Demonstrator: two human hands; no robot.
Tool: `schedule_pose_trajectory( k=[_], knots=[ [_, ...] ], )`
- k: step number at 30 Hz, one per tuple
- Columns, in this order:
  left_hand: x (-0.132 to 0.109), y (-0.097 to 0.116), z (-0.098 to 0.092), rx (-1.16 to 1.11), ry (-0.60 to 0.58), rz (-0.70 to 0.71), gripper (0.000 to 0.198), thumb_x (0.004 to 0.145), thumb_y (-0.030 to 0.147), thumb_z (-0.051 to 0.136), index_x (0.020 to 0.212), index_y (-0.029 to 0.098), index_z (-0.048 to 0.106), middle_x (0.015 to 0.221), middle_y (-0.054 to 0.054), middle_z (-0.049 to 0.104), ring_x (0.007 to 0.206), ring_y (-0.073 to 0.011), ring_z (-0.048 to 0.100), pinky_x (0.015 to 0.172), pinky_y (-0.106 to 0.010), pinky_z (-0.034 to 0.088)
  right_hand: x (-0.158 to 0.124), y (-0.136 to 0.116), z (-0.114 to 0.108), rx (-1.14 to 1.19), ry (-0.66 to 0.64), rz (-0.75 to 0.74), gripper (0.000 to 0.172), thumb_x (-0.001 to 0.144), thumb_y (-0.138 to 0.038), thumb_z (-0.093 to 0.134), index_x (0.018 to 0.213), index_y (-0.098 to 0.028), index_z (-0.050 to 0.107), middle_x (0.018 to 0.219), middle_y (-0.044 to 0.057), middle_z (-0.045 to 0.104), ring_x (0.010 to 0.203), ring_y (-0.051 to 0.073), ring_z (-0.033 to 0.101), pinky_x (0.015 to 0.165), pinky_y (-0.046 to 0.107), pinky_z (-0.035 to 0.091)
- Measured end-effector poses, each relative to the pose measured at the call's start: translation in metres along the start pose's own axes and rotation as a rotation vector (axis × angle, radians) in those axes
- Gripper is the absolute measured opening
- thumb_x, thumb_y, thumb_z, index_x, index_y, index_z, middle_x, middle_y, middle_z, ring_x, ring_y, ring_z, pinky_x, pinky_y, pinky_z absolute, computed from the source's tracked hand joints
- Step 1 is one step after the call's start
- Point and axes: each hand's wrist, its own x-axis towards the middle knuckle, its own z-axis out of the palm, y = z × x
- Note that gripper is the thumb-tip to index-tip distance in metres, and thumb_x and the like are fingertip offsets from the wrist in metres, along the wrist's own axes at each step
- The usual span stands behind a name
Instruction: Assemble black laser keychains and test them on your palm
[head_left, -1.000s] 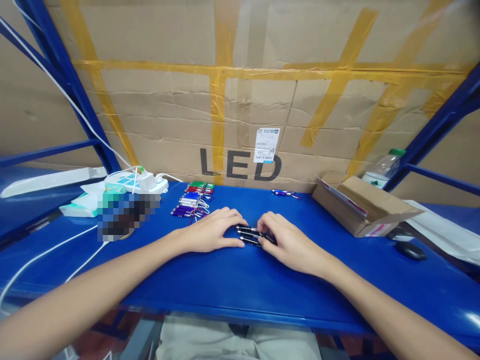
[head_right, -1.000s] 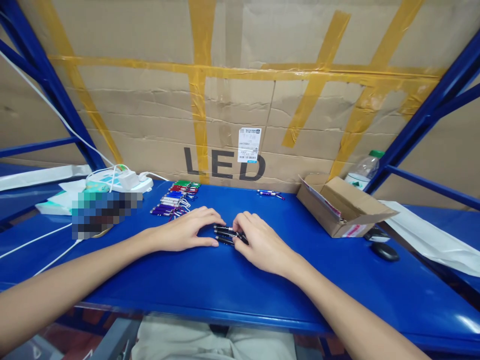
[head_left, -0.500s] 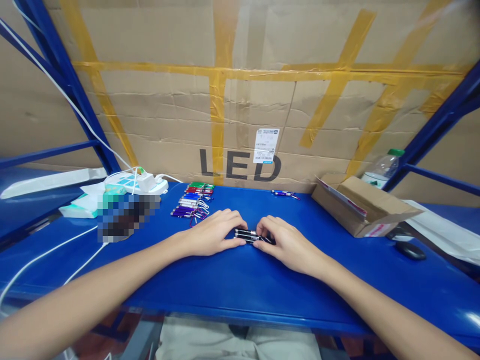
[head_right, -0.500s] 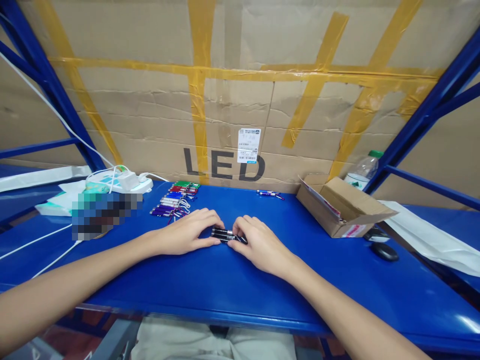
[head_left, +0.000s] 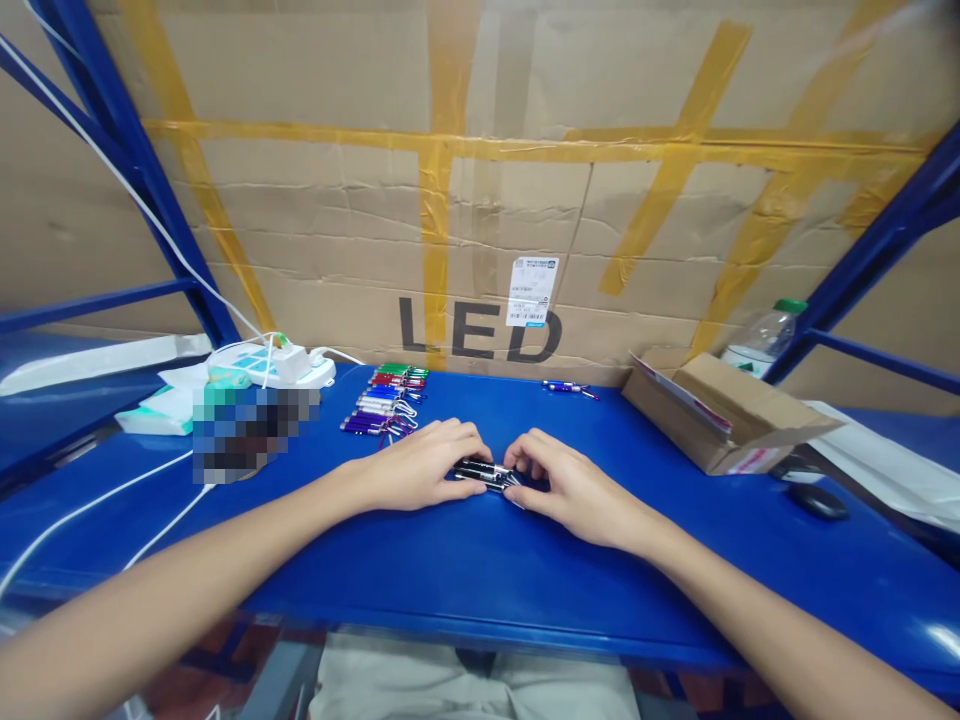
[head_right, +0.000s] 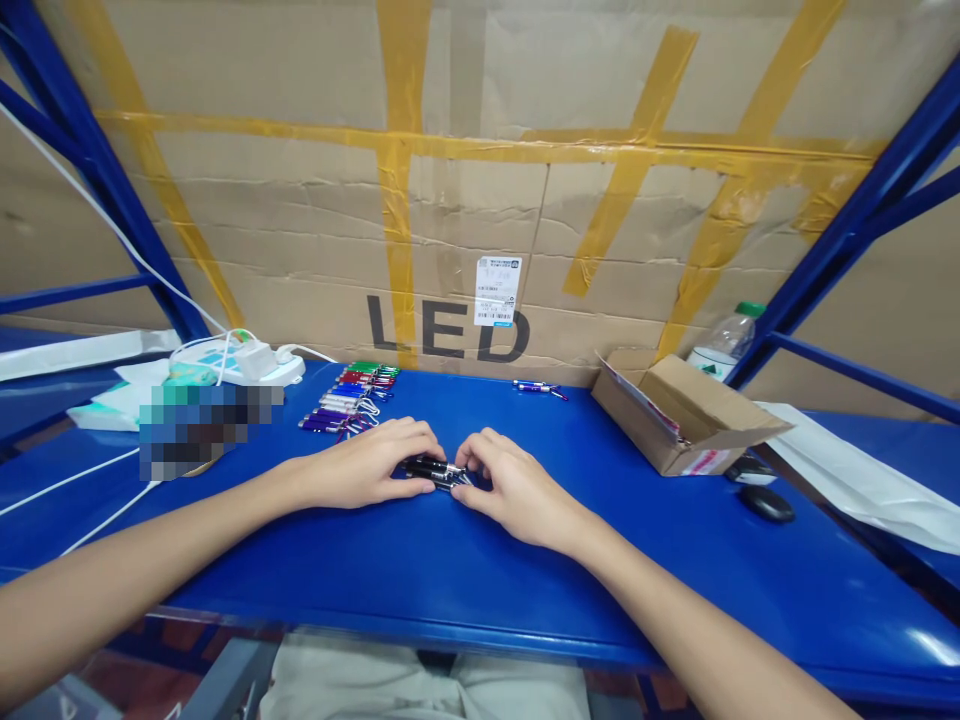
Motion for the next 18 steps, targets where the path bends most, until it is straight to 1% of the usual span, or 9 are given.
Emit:
schedule_pose_trajectory(
  k=[3, 7, 9, 13, 18],
  knots=[
    [-0.001, 0.001, -0.005, 0.057, -0.029, -0.017, 0.024, 0.104, 0.039, 0.069, 0.122, 0.022, 0.070, 0.116, -0.006, 0.070, 0.105, -0.0266, 0.062, 0.092, -0.038, 0.042, 0.000, -0.001, -0.001, -0.036, -0.030, 0.005, 0.010, 0.100, -0.025, 0.070, 0.106, -0.024, 0.063, 0.102, 0.002, 0.066, 0.098, 0.022, 0.062, 0.086, 0.034, 0.048],
    [-0.002, 0.005, -0.013, 0.106, -0.071, -0.049, 0.025, 0.103, 0.040, 0.070, 0.121, 0.022, 0.070, 0.115, -0.006, 0.071, 0.103, -0.0269, 0.064, 0.091, -0.038, 0.043, 0.001, -0.002, -0.001, -0.049, -0.047, -0.028, 0.005, 0.104, -0.024, 0.066, 0.108, -0.024, 0.065, 0.101, 0.002, 0.067, 0.098, 0.022, 0.061, 0.088, 0.035, 0.047],
    [-0.002, 0.006, -0.016, 0.105, -0.087, -0.054, 0.026, 0.103, 0.040, 0.070, 0.121, 0.022, 0.070, 0.115, -0.006, 0.071, 0.103, -0.0273, 0.065, 0.092, -0.037, 0.043, 0.002, -0.002, 0.000, -0.054, -0.039, -0.036, 0.001, 0.104, -0.024, 0.065, 0.105, -0.024, 0.065, 0.096, 0.002, 0.068, 0.095, 0.022, 0.062, 0.087, 0.035, 0.046],
    [-0.004, 0.006, -0.020, 0.105, -0.086, -0.054, 0.023, 0.101, 0.039, 0.071, 0.118, 0.022, 0.071, 0.112, -0.006, 0.072, 0.103, -0.0278, 0.066, 0.093, -0.038, 0.044, 0.002, -0.002, -0.001, -0.048, -0.028, -0.040, 0.008, 0.104, -0.023, 0.066, 0.097, -0.024, 0.064, 0.090, -0.001, 0.068, 0.086, 0.019, 0.061, 0.083, 0.033, 0.045],
    [-0.004, 0.009, -0.025, 0.096, -0.100, -0.072, 0.021, 0.098, 0.037, 0.074, 0.112, 0.022, 0.073, 0.107, -0.006, 0.072, 0.100, -0.0270, 0.065, 0.090, -0.037, 0.044, 0.001, -0.002, -0.002, -0.029, -0.016, -0.023, 0.008, 0.104, -0.022, 0.066, 0.096, -0.023, 0.065, 0.089, -0.001, 0.068, 0.084, 0.018, 0.061, 0.079, 0.030, 0.043]
  ],
)
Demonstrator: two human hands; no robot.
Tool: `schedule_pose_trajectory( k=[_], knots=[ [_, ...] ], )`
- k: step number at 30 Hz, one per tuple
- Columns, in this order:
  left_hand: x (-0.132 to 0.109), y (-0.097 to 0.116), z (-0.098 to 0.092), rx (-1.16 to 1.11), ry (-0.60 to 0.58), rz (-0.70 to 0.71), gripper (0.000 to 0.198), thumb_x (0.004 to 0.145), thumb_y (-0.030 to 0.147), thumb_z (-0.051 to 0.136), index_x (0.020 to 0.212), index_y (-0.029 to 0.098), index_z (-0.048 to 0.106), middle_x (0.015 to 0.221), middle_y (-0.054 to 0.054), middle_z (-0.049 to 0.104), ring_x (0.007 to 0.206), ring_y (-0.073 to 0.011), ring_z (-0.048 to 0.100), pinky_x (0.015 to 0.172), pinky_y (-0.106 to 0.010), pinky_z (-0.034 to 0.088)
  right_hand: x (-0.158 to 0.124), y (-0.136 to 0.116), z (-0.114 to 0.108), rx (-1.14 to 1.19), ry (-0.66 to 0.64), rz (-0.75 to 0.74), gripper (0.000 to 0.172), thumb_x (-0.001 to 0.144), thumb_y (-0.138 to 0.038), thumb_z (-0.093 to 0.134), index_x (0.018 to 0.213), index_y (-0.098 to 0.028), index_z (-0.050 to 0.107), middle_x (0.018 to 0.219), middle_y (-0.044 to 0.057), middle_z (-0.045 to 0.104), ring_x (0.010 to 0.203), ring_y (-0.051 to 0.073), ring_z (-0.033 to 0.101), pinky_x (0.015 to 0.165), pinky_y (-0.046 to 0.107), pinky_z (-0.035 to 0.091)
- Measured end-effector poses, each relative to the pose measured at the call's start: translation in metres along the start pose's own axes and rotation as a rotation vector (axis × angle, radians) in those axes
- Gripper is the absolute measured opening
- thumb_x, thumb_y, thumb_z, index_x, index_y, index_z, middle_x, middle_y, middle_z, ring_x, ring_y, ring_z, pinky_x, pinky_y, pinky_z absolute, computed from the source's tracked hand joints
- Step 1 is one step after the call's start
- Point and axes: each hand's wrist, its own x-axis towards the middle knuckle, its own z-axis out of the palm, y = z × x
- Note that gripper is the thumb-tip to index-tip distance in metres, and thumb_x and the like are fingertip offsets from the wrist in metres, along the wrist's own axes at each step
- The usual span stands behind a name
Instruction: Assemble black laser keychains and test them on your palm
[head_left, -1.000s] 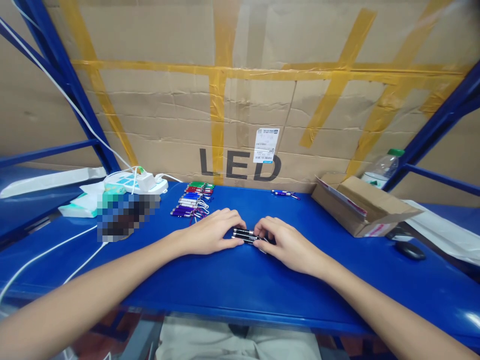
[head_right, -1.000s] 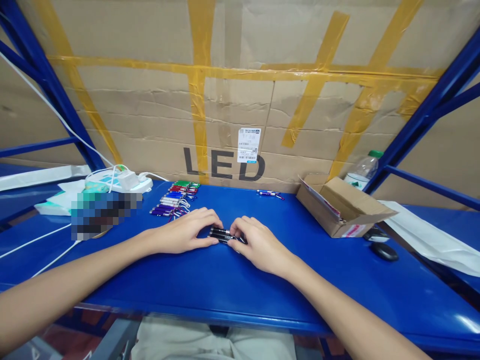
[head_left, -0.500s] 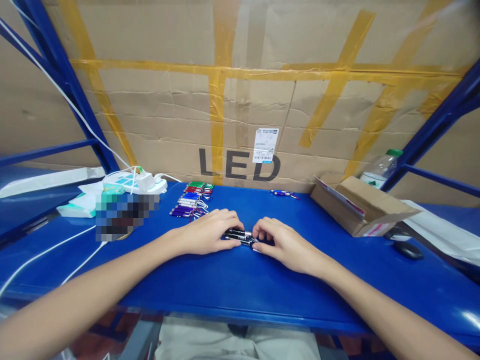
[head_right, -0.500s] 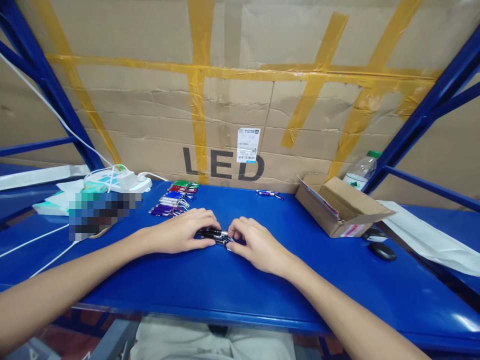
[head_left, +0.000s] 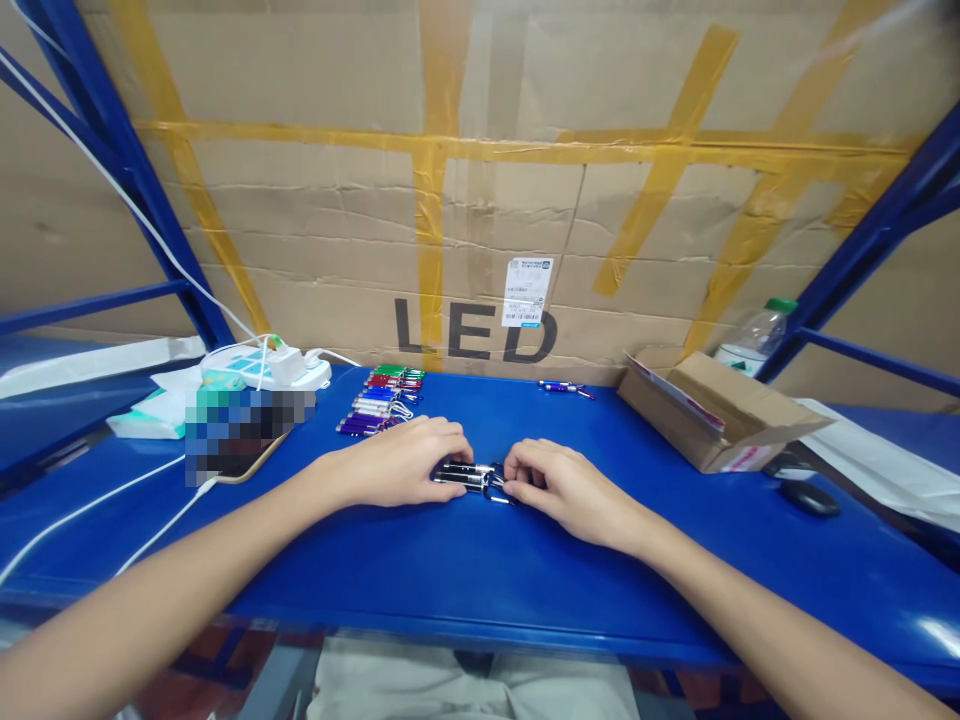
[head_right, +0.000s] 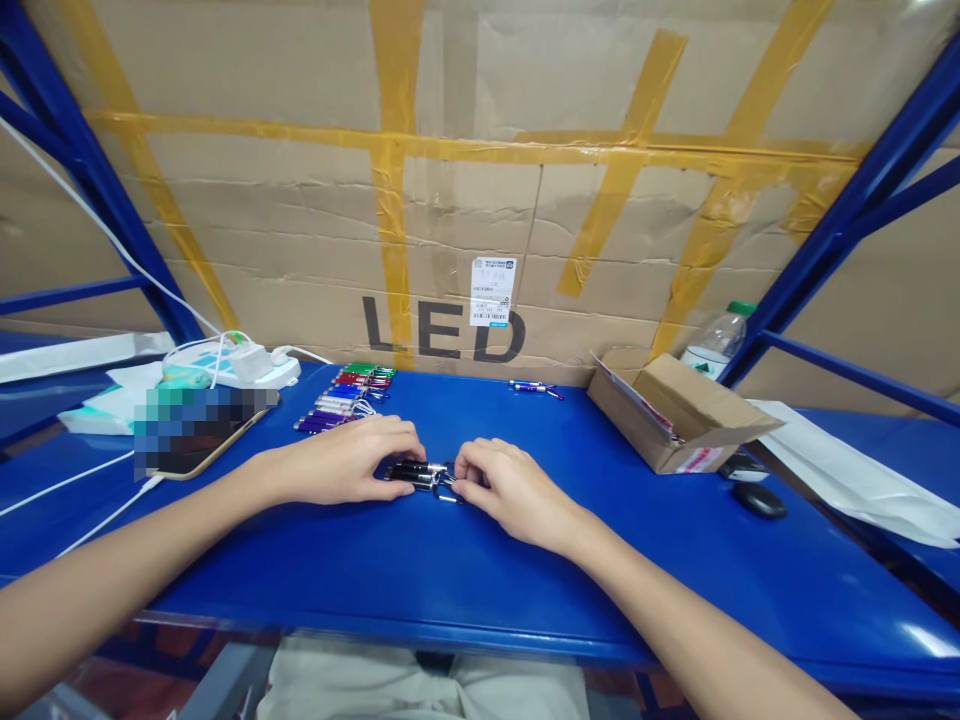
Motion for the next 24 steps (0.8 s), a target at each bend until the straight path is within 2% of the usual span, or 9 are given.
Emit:
schedule_pose_trajectory(
  k=[11, 18, 22, 24],
  knots=[
    [-0.008, 0.006, -0.023, 0.008, -0.178, -0.160, 0.020, 0.092, 0.031, 0.077, 0.110, 0.022, 0.072, 0.110, -0.003, 0.073, 0.105, -0.0249, 0.065, 0.089, -0.033, 0.046, 0.001, -0.003, 0.001, 0.063, -0.081, 0.013, 0.016, 0.105, -0.028, 0.067, 0.091, -0.021, 0.065, 0.085, -0.002, 0.067, 0.078, 0.016, 0.060, 0.073, 0.028, 0.040],
    [-0.022, 0.008, -0.047, 0.068, -0.333, -0.352, 0.026, 0.083, 0.029, 0.084, 0.107, 0.026, 0.073, 0.105, -0.002, 0.072, 0.097, -0.0244, 0.068, 0.075, -0.030, 0.043, 0.001, -0.005, -0.001, 0.065, -0.078, 0.032, 0.017, 0.106, -0.032, 0.063, 0.093, -0.021, 0.067, 0.088, 0.000, 0.070, 0.079, 0.017, 0.062, 0.073, 0.028, 0.041],
    [-0.032, 0.005, -0.053, 0.191, -0.326, -0.416, 0.024, 0.079, 0.023, 0.084, 0.102, 0.027, 0.076, 0.105, -0.003, 0.074, 0.097, -0.0264, 0.068, 0.075, -0.032, 0.042, 0.000, -0.004, -0.001, 0.060, -0.079, 0.030, 0.017, 0.106, -0.031, 0.063, 0.093, -0.022, 0.067, 0.088, 0.000, 0.070, 0.079, 0.017, 0.062, 0.072, 0.029, 0.042],
    [-0.039, 0.002, -0.055, 0.232, -0.284, -0.453, 0.026, 0.077, 0.022, 0.085, 0.102, 0.028, 0.078, 0.106, -0.004, 0.075, 0.098, -0.0281, 0.068, 0.076, -0.033, 0.041, -0.001, -0.004, -0.001, 0.059, -0.081, 0.029, 0.016, 0.106, -0.030, 0.064, 0.092, -0.022, 0.066, 0.088, 0.000, 0.070, 0.079, 0.017, 0.062, 0.072, 0.029, 0.042]
  ],
)
